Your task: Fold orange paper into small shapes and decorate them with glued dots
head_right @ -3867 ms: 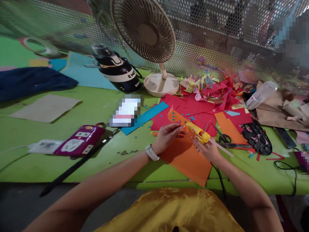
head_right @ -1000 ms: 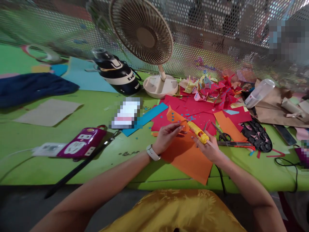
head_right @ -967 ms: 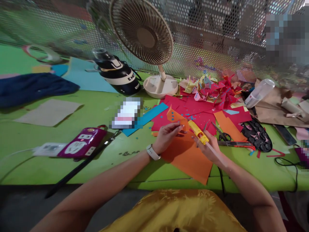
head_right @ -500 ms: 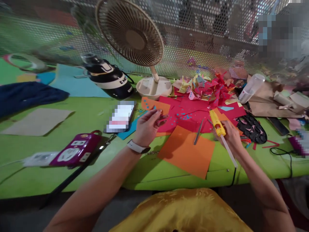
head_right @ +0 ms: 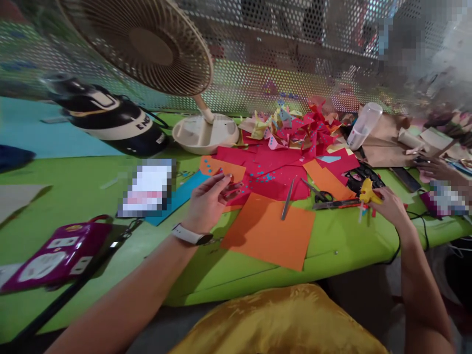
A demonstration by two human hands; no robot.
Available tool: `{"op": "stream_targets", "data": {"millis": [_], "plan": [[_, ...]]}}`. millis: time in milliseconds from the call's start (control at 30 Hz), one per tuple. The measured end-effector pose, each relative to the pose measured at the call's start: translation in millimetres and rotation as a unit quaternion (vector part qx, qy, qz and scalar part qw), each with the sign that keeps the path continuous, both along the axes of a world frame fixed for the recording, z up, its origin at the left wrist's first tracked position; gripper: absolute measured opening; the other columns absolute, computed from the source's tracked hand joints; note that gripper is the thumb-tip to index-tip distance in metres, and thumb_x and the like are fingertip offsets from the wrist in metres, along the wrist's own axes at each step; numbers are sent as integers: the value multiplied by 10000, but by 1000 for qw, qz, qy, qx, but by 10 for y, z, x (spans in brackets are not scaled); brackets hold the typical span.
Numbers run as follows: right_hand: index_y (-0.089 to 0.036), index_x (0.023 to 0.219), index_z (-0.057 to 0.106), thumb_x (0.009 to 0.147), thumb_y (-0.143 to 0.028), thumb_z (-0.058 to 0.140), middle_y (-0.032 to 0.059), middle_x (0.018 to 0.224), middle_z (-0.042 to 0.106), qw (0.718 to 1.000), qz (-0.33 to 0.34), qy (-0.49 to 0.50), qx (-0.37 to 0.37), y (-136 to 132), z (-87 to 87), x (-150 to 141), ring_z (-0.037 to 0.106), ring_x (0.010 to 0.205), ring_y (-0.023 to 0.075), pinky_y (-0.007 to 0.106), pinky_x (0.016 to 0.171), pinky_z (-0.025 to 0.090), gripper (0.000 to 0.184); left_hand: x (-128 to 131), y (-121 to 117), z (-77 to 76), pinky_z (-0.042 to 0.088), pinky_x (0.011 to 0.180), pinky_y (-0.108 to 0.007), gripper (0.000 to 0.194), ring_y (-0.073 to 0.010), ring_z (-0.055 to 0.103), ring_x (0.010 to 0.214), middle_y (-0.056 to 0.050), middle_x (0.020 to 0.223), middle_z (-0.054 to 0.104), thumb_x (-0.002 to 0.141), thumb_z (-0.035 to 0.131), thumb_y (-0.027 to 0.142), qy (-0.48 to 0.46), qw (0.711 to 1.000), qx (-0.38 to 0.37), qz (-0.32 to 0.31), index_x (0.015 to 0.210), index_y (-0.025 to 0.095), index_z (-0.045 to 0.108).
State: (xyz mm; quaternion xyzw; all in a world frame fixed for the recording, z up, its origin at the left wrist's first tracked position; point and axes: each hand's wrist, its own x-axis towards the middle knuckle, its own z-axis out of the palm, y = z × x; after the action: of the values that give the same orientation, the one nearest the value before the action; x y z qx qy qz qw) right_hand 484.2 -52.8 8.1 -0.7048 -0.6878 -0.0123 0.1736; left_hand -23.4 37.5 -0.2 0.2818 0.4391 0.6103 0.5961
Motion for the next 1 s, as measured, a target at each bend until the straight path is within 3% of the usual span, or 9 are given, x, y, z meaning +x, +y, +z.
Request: {"op": "stream_targets", "data": {"millis": [100,167,300,400,500,600,700,867,1000], "plan": [[-193,993,744,737,-460,772,193,1033,732,999,35,-27,-23,-35,161,5,698,945,301,413,809,520,371,2,7,-27,592,610,-257,322,-147,718,632,16,748,727,574,900,316,0,1000,-5,7,792,203,692],[-187,1018,752,805,-463,730,195,1034,738,997,53,-63,10,-22,299,-174,696,957,304,422,835,519,350,12,15,-46,586,606,-252,319,-147,720,635,14,754,728,585,898,324,-2,1000,-4,12,798,204,693],[-196,1180,708,968,-337,547,137,1088,738,980,142,-94,98,167,407,-1097,680,1020,273,411,893,520,300,44,22,-82,582,611,-256,311,-163,735,663,14,738,725,602,888,345,-5,1000,4,21,800,210,689],[-230,1307,648,957,-176,520,98,1016,742,944,292,-151,-5,387,310,-1917,691,872,216,328,757,518,377,45,25,-87,567,600,-246,344,-157,728,643,18,714,716,579,890,358,-12,999,6,37,798,199,678],[-216,1257,668,907,-49,522,93,899,724,910,335,-237,-67,565,198,-2394,665,751,199,306,656,456,414,7,46,-58,557,589,-234,373,-139,715,616,28,722,713,556,895,352,-17,998,15,62,808,196,667],[-171,1028,717,894,-22,529,95,823,703,889,365,-263,-83,661,140,-2468,636,701,186,306,655,425,275,-43,76,-7,563,607,-242,364,-140,718,626,31,723,709,579,882,372,-10,995,47,84,824,205,671],[-166,948,715,912,-55,516,85,814,691,879,396,-251,-85,698,148,-2354,605,679,168,296,644,418,231,-69,96,30,564,606,-250,347,-149,722,634,32,727,706,604,870,398,-5,993,69,91,829,218,677],[-218,961,727,939,-217,494,82,1049,656,935,350,-54,16,729,242,-2268,622,836,162,272,675,490,234,-61,109,26,562,597,-251,339,-156,726,656,17,756,712,598,876,388,-18,994,58,90,825,213,694],[-203,819,696,889,-200,506,97,1126,625,932,352,52,70,766,200,-2359,627,848,157,295,724,514,203,-60,126,4,564,608,-258,315,-154,720,659,12,751,706,626,870,375,-19,996,47,78,821,208,688]]}}
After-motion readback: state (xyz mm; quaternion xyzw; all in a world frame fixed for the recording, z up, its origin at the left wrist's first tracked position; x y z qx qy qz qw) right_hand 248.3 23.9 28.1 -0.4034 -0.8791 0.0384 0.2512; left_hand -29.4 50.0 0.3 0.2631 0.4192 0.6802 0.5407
